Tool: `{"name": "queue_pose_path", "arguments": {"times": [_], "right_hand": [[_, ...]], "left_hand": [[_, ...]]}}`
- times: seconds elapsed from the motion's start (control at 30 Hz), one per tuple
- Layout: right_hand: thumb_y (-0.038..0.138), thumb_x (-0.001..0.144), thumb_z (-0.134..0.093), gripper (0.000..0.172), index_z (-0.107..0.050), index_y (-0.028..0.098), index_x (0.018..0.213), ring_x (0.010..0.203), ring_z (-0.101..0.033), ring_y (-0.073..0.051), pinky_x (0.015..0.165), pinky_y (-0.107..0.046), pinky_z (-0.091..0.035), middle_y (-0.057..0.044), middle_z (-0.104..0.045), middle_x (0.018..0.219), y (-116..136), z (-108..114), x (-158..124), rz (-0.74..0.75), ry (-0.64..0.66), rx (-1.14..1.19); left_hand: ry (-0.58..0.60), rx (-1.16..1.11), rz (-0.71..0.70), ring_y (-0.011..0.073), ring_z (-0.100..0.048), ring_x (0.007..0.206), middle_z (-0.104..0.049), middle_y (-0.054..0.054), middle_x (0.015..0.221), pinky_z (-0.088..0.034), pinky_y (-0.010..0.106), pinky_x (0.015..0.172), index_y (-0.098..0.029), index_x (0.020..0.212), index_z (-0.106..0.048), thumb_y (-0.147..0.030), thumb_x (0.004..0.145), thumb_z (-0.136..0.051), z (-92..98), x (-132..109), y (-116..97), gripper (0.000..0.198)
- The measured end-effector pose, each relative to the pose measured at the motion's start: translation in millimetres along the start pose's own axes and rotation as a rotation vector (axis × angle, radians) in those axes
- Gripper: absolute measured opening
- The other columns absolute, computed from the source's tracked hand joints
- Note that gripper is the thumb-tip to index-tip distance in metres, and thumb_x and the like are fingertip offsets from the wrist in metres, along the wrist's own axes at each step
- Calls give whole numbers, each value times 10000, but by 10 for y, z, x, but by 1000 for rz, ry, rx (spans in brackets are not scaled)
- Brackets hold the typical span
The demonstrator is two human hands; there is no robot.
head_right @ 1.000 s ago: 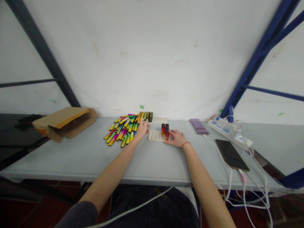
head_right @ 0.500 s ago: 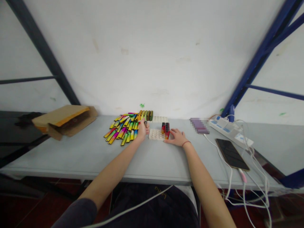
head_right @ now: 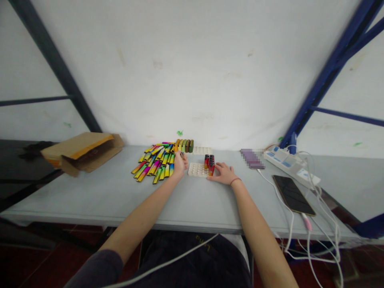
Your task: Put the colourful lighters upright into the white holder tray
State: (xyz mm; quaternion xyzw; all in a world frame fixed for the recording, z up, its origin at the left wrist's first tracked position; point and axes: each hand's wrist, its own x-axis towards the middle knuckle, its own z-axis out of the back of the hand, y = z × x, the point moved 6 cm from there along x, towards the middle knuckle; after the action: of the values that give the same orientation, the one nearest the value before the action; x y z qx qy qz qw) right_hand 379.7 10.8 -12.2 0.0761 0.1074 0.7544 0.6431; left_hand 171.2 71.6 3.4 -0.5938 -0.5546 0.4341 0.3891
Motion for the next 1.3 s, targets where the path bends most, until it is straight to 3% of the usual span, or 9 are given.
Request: {"name": "queue_pose_path", "arguments": {"times": [0.1, 0.47, 0.67, 0.77, 0.9, 0.97, 1.07, 1.3], "right_hand": [[677, 831, -600, 762, -499, 241, 1447, 1443, -347, -379, 1139, -649, -275, -152, -393, 1574, 2, 0, -1, 0, -4, -2], [668, 833, -605, 747, -500, 255, 1446, 1449, -337, -380, 1142, -660, -257, -144, -385, 1580, 1, -6, -2, -5, -3, 8], [685, 824, -604, 771, -491, 259, 1457, 1448, -340, -387, 1139, -648, -274, -141, -391, 1577, -12, -17, 9, -5, -7, 4], [676, 823, -611, 758, -507, 252, 1443, 1441, -349, -391, 1135, -655, -275, -146, -401, 1572, -2, -10, 4, 2, -13, 5], [658, 829, -619, 729, -518, 257, 1430, 1437, -358, -377, 1140, -657, -261, -147, -408, 1568, 8, 1, -6, 1, -13, 8], [651, 832, -620, 726, -514, 254, 1431, 1437, -363, -366, 1140, -656, -263, -143, -412, 1565, 7, 5, -8, 0, -19, 8], [656, 829, -619, 734, -511, 252, 1432, 1438, -361, -366, 1141, -656, -264, -138, -413, 1564, 0, -4, -1, 3, -15, 6], [674, 829, -609, 759, -503, 235, 1440, 1435, -366, -365, 1144, -645, -269, -151, -413, 1560, -17, -22, 15, 1, -17, -4]], "left_hand": [[-63, -56, 8, 69, -207, 339, -244, -76, 422, -165, 200, 370, -220, 603, -361, -456, 984, -269, 17, -44, -24, 458], [-33, -107, 54, 61, -177, 333, -230, -64, 416, -125, 187, 361, -205, 567, -360, -344, 972, -291, -34, -58, -3, 433], [-1, -57, 55, 62, -219, 347, -275, -79, 455, -163, 187, 368, -205, 657, -418, -530, 975, -288, -66, -28, 62, 474], [32, 43, -78, 68, -316, 381, -366, -83, 515, -234, 176, 393, -204, 821, -479, -575, 951, -382, -90, -26, 43, 405], [189, 288, -400, 87, -519, 537, -549, -41, 703, -440, 200, 546, -208, 1088, -508, -420, 977, -447, -197, -91, -34, 247], [227, 415, -556, 117, -614, 710, -623, 24, 882, -523, 258, 705, -196, 1102, -549, -376, 982, -456, -237, -137, -76, 236], [211, 546, -735, 189, -631, 1025, -638, 99, 1090, -522, 324, 912, -180, 1077, -623, -356, 971, -490, -258, -189, -141, 245], [353, 593, -643, 216, -660, 1051, -692, 106, 1173, -557, 334, 893, -167, 1148, -648, -321, 946, -532, -314, -180, -27, 279]]}}
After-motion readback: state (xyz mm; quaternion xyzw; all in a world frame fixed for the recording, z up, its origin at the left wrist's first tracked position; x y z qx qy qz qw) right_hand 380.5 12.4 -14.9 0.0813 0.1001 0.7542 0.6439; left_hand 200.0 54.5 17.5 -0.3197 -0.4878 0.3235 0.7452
